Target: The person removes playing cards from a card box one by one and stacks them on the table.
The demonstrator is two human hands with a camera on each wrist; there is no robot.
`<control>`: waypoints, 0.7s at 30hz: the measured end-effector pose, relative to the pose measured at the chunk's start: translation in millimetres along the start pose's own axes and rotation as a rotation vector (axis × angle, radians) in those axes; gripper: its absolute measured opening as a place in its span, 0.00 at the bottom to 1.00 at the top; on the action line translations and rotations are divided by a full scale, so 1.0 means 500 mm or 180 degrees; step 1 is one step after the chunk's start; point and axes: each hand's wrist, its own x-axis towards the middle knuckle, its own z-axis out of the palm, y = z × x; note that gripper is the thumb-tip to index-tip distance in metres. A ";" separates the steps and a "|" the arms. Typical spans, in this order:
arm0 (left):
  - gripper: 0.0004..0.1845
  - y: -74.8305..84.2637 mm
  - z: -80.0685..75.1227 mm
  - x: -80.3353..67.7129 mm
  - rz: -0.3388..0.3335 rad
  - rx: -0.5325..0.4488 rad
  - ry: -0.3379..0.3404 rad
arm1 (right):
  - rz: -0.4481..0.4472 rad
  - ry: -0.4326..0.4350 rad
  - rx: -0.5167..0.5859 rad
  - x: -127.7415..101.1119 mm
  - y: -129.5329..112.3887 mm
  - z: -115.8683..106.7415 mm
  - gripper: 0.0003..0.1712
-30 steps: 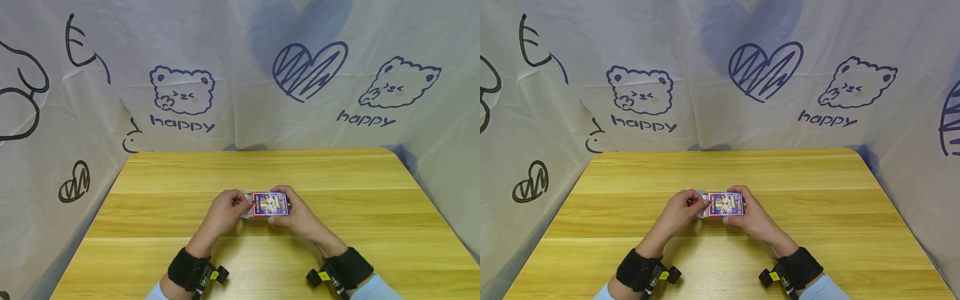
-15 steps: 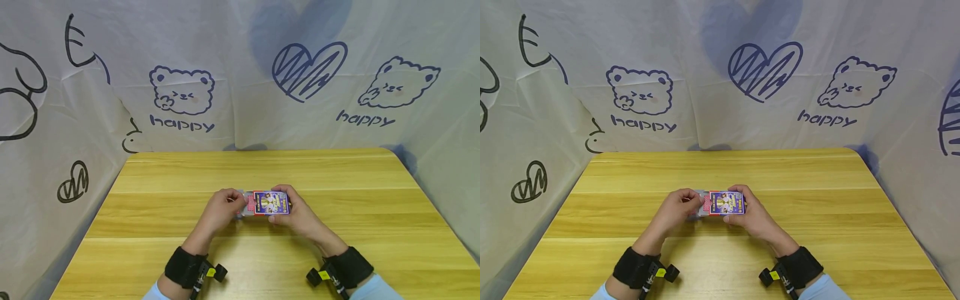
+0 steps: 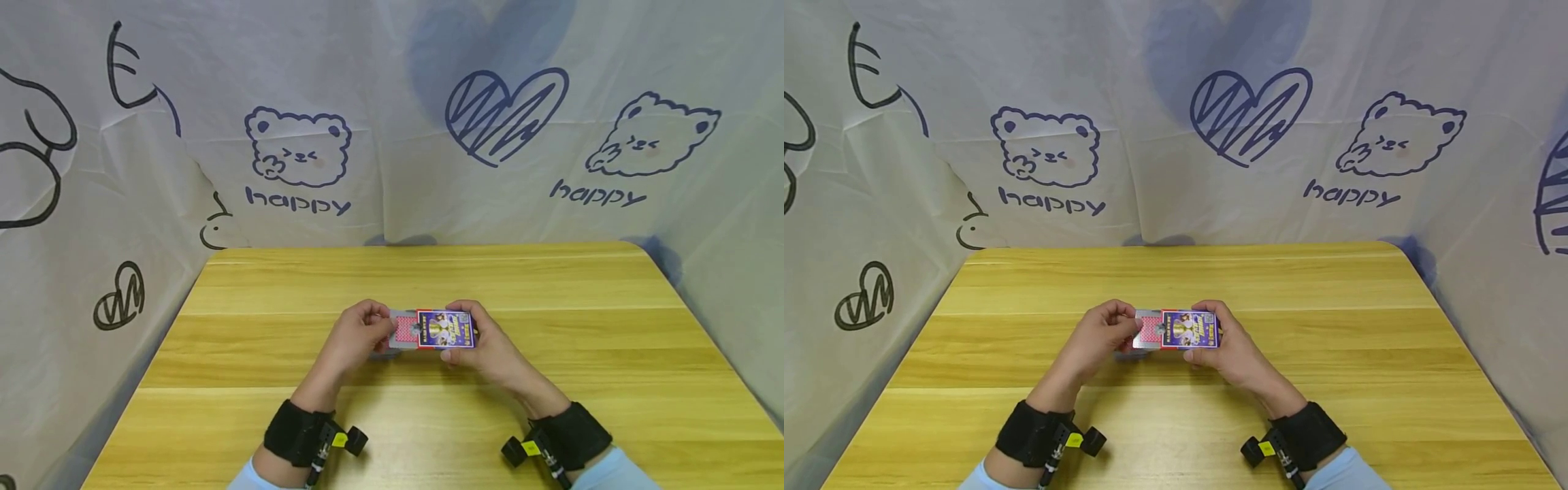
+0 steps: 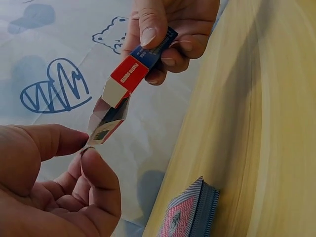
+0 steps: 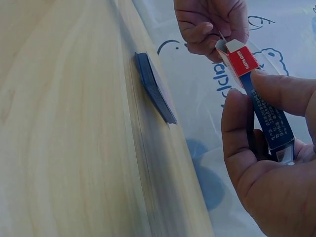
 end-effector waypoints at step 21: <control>0.18 -0.001 -0.014 0.002 -0.0309 0.0178 -0.0334 | 0.0075 0.0166 0.0032 0.002 0.000 0.000 0.47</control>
